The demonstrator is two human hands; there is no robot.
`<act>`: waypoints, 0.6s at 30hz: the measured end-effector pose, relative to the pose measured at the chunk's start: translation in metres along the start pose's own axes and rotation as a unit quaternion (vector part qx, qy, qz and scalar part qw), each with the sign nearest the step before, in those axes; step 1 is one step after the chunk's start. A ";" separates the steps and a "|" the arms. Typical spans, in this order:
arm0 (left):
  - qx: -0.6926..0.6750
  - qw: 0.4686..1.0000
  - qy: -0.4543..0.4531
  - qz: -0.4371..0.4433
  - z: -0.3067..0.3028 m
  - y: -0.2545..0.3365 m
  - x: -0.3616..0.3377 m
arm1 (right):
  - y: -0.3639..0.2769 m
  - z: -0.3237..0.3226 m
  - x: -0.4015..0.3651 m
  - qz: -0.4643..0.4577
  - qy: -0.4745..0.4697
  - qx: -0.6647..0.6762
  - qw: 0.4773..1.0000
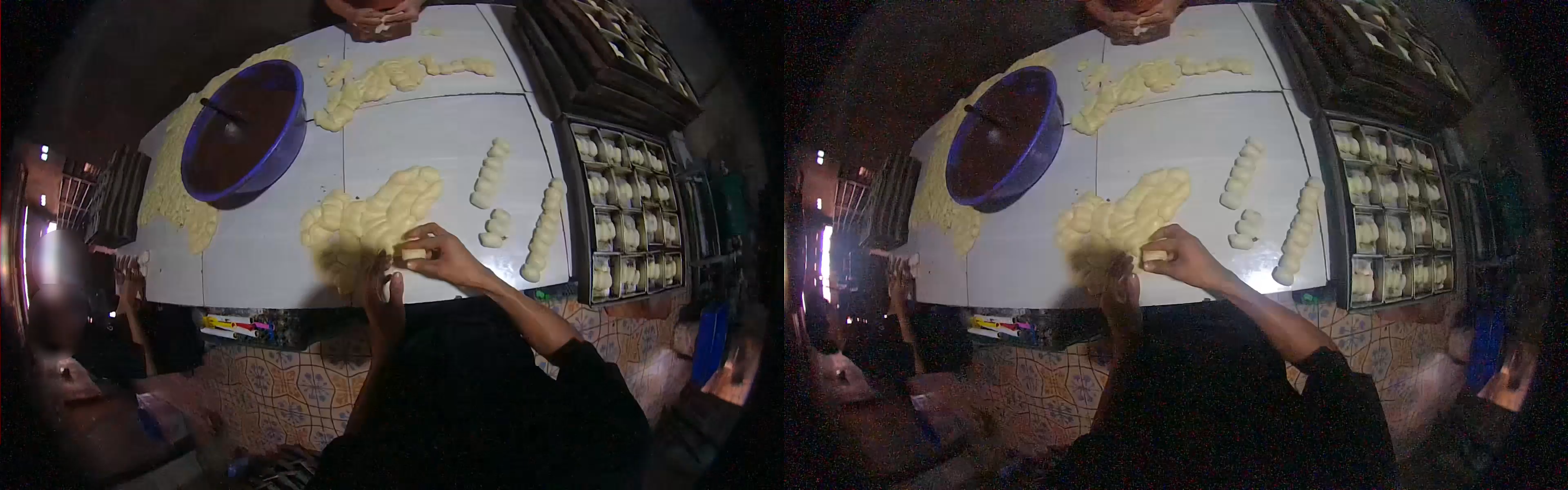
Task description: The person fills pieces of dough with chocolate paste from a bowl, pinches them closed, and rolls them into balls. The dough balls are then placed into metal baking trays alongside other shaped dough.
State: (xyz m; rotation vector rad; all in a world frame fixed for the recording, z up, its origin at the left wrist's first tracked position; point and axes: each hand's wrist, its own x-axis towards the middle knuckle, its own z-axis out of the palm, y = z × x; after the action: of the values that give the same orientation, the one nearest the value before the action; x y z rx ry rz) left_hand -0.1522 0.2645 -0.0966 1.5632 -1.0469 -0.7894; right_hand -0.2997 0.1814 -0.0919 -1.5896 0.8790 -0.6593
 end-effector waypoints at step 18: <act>-0.619 0.710 -0.172 -0.289 0.023 0.040 0.059 | -0.033 -0.005 0.026 -0.055 0.038 0.223 0.972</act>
State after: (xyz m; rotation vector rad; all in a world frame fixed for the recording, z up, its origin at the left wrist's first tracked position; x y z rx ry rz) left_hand -0.1579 0.1989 -0.0615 0.4847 -0.0187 -1.7768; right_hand -0.2827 0.1597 -0.0602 -1.2176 0.6422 -0.9316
